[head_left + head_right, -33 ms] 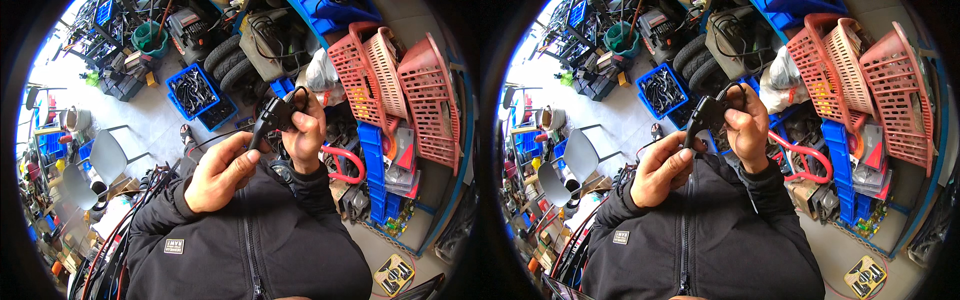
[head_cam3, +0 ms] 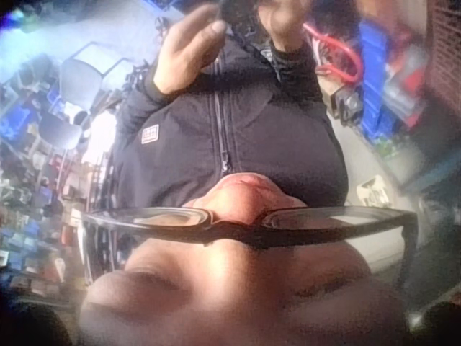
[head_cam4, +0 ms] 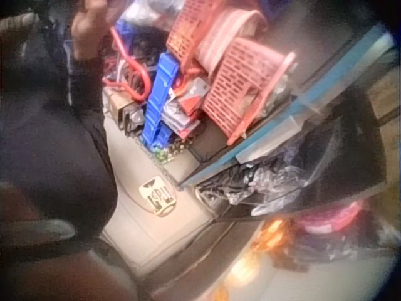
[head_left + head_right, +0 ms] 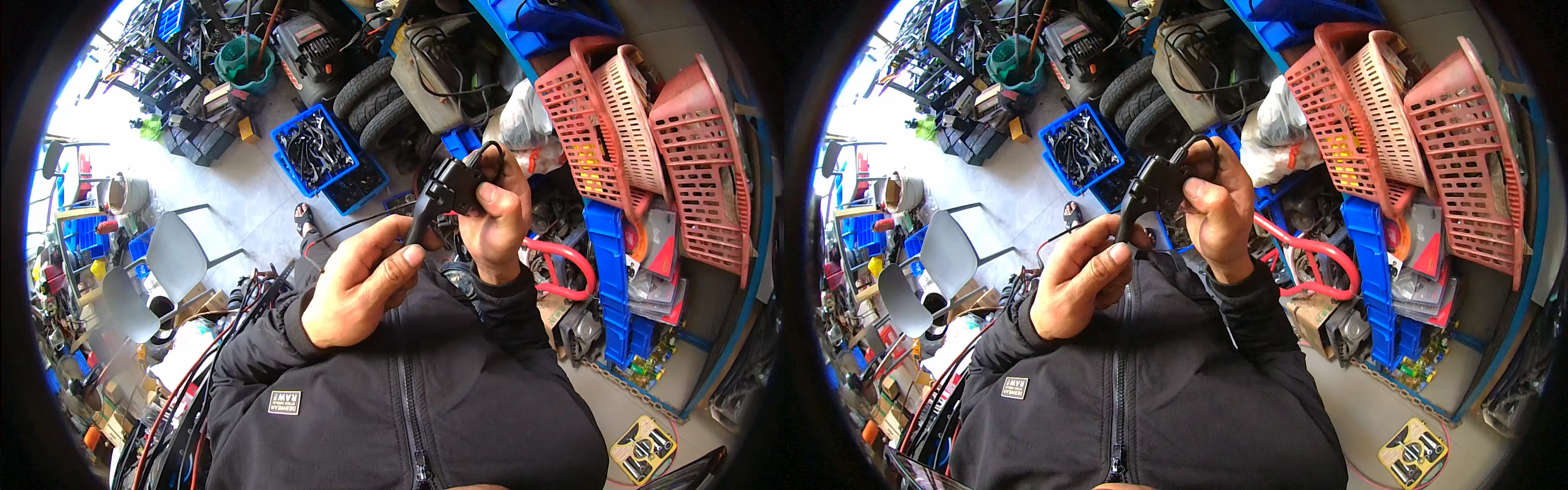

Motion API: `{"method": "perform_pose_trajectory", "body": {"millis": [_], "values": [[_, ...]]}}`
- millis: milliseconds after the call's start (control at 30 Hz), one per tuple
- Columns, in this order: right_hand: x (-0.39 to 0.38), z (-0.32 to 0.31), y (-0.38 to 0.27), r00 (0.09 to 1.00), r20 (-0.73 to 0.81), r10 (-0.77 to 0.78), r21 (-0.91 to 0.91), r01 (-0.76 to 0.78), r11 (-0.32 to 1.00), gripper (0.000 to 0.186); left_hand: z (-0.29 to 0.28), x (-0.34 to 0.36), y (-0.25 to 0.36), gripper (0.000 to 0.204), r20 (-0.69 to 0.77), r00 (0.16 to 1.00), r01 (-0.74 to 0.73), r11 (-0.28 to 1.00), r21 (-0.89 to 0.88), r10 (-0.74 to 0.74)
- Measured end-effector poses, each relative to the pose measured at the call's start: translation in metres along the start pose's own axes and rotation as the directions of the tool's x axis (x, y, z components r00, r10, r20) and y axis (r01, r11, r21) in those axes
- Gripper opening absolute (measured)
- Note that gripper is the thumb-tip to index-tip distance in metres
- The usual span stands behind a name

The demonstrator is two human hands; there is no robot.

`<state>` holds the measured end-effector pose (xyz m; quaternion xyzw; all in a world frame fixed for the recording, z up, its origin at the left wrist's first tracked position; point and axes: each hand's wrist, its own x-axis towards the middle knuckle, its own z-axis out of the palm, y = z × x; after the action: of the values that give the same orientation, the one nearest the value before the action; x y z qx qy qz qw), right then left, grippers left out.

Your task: The person searches through bins of motorcycle parts in a workshop, selects a small black component, and takes it outside to a motorcycle. They attempt to fit the component onto the motorcycle's handlebar area, then return inside to retrieve a packaged part before returning to the motorcycle to continue working.

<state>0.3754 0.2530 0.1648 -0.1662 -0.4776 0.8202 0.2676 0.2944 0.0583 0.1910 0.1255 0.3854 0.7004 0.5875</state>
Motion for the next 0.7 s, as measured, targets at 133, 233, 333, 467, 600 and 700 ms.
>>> {"method": "perform_pose_trajectory", "body": {"millis": [133,233,333,467,600,700], "values": [[0.000,0.001,0.006,1.000,0.018,0.003,0.098,-0.005,0.995,0.032,0.003,-0.002,-0.002,0.030,-0.041,0.999,-0.027,1.000,-0.003,0.027],[0.004,-0.001,0.006,0.999,0.035,0.012,0.086,-0.015,0.996,0.032,0.002,-0.002,-0.001,0.030,-0.044,0.999,-0.023,1.000,0.017,0.024],[0.006,-0.004,0.003,0.998,0.063,0.011,0.069,-0.015,0.997,0.032,0.001,-0.003,0.000,0.030,-0.022,1.000,-0.008,1.000,0.026,0.009],[0.008,-0.008,0.001,0.996,0.080,0.035,0.047,-0.039,0.998,0.035,0.001,-0.002,0.001,0.032,-0.011,1.000,0.010,1.000,-0.002,-0.010],[0.013,-0.015,0.002,0.992,0.096,0.085,0.030,-0.088,0.996,0.043,0.001,-0.001,0.002,0.034,-0.028,1.000,0.012,1.000,0.004,-0.011],[0.015,-0.016,0.006,0.992,0.093,0.089,0.028,-0.092,0.995,0.042,0.000,-0.001,0.002,0.035,-0.027,0.999,0.023,1.000,-0.002,-0.023]]}}
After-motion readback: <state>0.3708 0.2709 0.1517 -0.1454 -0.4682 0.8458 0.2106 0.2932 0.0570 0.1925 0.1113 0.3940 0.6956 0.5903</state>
